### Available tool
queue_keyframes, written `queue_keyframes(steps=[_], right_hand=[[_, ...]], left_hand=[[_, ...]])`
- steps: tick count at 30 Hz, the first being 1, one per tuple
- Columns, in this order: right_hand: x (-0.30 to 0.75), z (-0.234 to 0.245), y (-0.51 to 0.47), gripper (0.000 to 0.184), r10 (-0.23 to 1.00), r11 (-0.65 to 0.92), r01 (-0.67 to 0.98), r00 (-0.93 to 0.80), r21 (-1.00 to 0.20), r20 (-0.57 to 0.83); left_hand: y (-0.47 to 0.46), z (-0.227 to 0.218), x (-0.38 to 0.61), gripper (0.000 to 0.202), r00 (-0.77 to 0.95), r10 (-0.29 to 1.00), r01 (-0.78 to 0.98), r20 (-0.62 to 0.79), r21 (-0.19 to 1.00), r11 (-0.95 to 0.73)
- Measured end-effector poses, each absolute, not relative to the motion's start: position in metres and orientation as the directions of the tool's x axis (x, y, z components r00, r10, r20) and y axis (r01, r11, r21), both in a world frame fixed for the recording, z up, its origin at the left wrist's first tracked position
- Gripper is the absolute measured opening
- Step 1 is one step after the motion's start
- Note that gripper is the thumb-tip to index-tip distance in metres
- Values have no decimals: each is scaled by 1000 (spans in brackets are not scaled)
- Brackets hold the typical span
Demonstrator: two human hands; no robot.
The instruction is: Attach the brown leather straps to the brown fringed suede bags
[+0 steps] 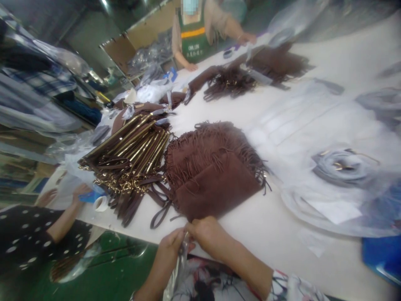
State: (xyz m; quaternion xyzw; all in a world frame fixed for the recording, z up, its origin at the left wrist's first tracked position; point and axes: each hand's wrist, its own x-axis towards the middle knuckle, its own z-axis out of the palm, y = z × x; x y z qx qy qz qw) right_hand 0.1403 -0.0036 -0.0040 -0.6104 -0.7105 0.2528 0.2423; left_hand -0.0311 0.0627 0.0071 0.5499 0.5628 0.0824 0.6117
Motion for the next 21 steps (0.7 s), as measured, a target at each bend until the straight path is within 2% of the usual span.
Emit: queue_keyframes(steps=[5, 8, 12, 16, 21], right_hand=[[135, -14, -11, 12, 996, -75, 692, 80, -718, -26], [132, -15, -12, 12, 990, -122, 682, 136, -722, -38], [130, -14, -13, 21, 988, -129, 669, 152, -732, -34], [126, -16, -15, 26, 984, -137, 654, 175, -744, -28], [119, -23, -17, 22, 973, -155, 647, 231, -747, -1]], left_hand=[[65, 9, -24, 54, 343, 712, 531, -613, 752, 391], [66, 5, -29, 48, 356, 744, 573, -566, 761, 304], [66, 4, -34, 45, 359, 765, 643, -535, 736, 213], [61, 9, -27, 44, 347, 746, 585, -568, 753, 301], [56, 10, -18, 44, 297, 744, 529, -599, 752, 394]])
